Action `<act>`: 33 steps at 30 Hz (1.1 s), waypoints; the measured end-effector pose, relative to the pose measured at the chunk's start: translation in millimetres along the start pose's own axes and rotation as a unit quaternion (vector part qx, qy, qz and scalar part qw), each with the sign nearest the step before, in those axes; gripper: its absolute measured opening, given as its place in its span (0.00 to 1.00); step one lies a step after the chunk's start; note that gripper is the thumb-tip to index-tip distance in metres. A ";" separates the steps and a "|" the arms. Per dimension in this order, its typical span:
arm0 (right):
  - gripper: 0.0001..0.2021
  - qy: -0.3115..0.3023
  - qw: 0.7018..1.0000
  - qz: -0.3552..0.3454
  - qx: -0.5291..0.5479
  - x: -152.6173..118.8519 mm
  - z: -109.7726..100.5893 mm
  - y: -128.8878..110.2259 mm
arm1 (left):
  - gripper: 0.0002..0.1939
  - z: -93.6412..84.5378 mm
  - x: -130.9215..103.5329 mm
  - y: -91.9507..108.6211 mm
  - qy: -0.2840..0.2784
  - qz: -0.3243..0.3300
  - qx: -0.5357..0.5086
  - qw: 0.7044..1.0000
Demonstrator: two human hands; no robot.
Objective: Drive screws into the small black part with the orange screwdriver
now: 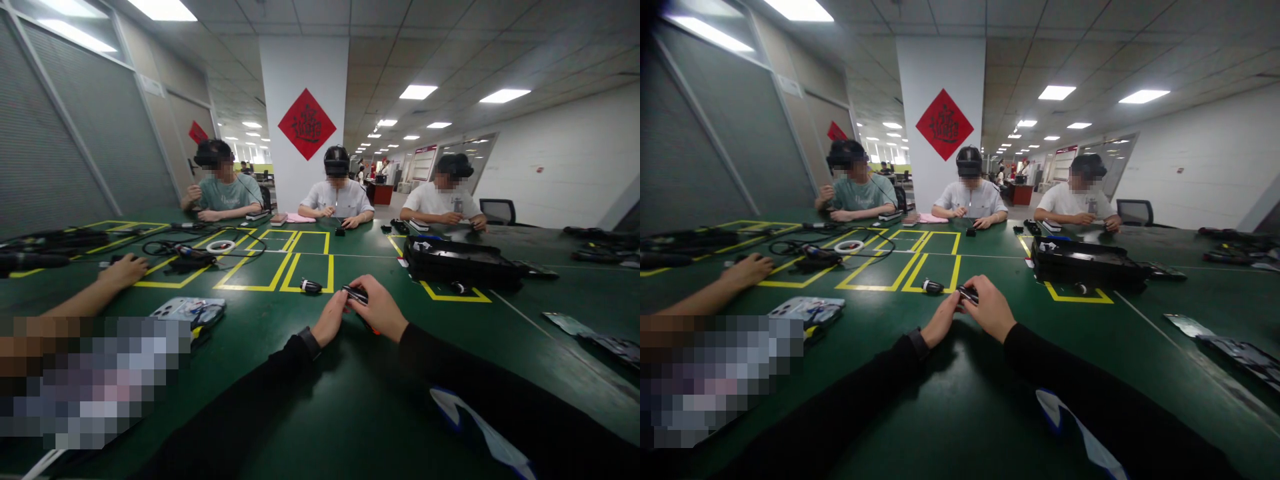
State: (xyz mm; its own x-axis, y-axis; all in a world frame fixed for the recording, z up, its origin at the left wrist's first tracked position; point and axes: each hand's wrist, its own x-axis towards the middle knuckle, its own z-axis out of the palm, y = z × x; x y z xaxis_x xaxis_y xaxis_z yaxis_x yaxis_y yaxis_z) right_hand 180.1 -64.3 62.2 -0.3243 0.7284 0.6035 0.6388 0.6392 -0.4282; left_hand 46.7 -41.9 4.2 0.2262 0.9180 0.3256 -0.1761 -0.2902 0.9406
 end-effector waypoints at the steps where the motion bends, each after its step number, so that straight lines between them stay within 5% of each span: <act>1: 0.10 0.014 1.000 -0.005 0.002 1.0 9.5 -3.9 | 0.21 1.4 1.3 -1.5 0.016 -0.023 -0.058 0.998; 5: 0.14 -0.009 0.999 -0.044 0.010 5.4 26.3 -13.3 | 0.21 -1.0 8.0 -3.9 0.069 -0.082 -0.238 0.965; 8: 0.17 -0.063 0.996 -0.064 0.007 7.6 21.3 -10.0 | 0.17 -13.2 13.5 -3.8 0.074 -0.098 -0.268 0.956; 12: 0.12 -0.075 0.991 0.038 -0.101 -4.4 11.2 13.0 | 0.14 -35.8 22.0 -8.7 0.104 -0.135 -0.203 0.964; 16: 0.14 -0.151 0.960 0.143 -0.188 -30.4 12.6 37.3 | 0.14 -49.4 26.7 -14.2 0.067 -0.150 -0.155 0.974; 21: 0.11 -0.090 0.982 0.164 -0.030 -40.8 18.2 50.6 | 0.12 -50.0 25.9 -13.3 0.018 -0.127 -0.118 0.985; 25: 0.13 -0.086 0.965 0.181 0.171 -35.1 18.0 54.4 | 0.09 -51.0 25.4 -13.3 0.025 -0.119 -0.124 0.985; 33: 0.15 -0.085 0.971 0.146 0.171 -34.3 14.2 50.4 | 0.15 -52.3 26.0 -16.2 0.006 -0.113 -0.127 0.985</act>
State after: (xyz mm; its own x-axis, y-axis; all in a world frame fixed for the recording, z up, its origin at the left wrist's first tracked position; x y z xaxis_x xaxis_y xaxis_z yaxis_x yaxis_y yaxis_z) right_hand 213.5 -53.6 10.4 -0.2943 0.9021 0.3155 0.4605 0.4231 -0.7803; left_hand 5.3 0.7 -7.5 0.2750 0.9553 0.1085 -0.3572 -0.0033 0.9340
